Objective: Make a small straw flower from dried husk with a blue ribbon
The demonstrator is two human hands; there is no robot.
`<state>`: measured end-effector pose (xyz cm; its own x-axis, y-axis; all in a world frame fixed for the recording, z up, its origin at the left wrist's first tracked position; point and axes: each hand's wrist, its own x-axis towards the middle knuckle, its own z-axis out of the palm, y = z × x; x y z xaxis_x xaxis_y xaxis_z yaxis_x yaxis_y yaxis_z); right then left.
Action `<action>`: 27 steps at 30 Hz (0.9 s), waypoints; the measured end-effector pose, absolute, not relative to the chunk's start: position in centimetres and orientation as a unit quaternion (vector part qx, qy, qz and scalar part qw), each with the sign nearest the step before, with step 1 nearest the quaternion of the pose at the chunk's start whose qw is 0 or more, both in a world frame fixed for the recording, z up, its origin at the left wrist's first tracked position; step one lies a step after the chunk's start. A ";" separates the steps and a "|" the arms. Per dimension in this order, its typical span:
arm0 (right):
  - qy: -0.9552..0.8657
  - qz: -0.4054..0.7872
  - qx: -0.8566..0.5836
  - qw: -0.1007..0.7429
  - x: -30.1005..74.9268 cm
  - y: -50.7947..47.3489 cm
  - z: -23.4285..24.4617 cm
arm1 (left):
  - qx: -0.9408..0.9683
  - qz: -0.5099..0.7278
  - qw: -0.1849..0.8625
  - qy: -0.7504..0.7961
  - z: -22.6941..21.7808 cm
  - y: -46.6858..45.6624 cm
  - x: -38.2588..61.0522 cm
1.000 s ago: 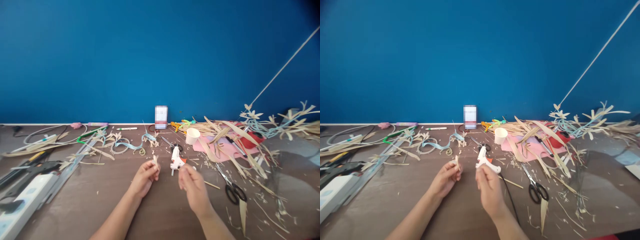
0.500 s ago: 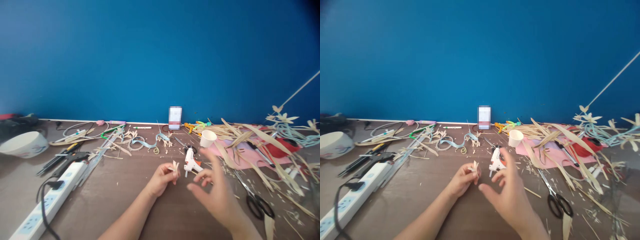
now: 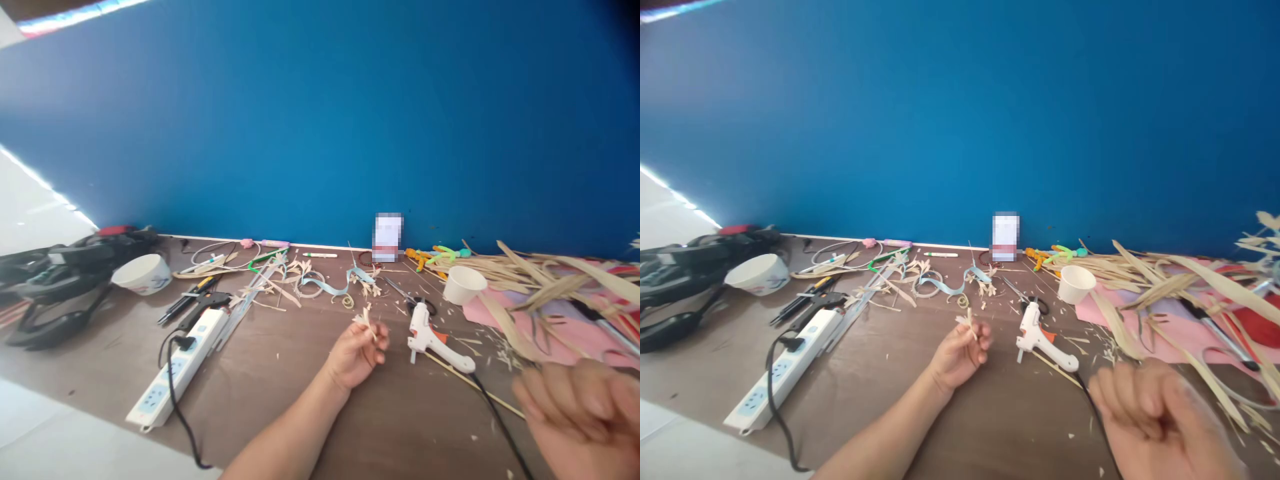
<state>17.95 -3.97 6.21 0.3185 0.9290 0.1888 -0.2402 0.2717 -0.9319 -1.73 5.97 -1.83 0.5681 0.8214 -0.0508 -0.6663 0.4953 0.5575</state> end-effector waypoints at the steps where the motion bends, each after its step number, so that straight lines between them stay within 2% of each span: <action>1: -0.395 0.470 -0.395 0.684 17.5 -3.8 5.9 | 0.268 0.413 0.859 0.139 -1.8 5.7 -1.7; 4: -0.427 0.585 -0.347 0.596 15.2 -3.1 4.6 | 0.308 0.349 0.880 0.091 -1.8 4.8 -1.5; 6: -0.465 0.603 -0.365 0.535 13.6 -2.5 3.9 | 0.314 0.333 0.886 0.078 -2.0 4.5 -1.4; 8: -0.468 0.608 -0.379 0.518 12.5 -2.1 3.4 | 0.312 0.335 0.886 0.078 -2.1 4.4 -1.3; 11: -0.426 0.578 -0.418 0.557 11.8 -1.6 2.8 | 0.307 0.344 0.884 0.075 -2.0 4.5 -1.2; 14: -0.379 0.503 -0.454 0.630 12.0 -1.7 2.6 | 0.295 0.349 0.886 0.077 -1.4 4.8 -1.3; 17: -0.368 0.504 -0.393 0.675 12.1 -2.2 2.9 | 0.266 0.367 0.888 0.072 -1.1 4.8 -1.4; 19: -0.406 0.598 -0.330 0.607 11.7 -2.7 3.0 | 0.247 0.371 0.893 0.061 -1.3 4.7 -1.3; 22: -0.466 0.710 -0.331 0.411 9.7 -3.0 2.9 | 0.231 0.342 0.910 0.049 -1.6 3.9 -0.9; 25: -0.534 0.681 -0.415 0.280 6.9 -2.4 2.9 | 0.238 0.296 0.923 0.061 -1.7 3.1 -0.6; 27: -0.572 0.653 -0.437 0.237 5.7 -1.7 3.3 | 0.278 0.293 0.908 0.116 -1.9 2.8 -0.7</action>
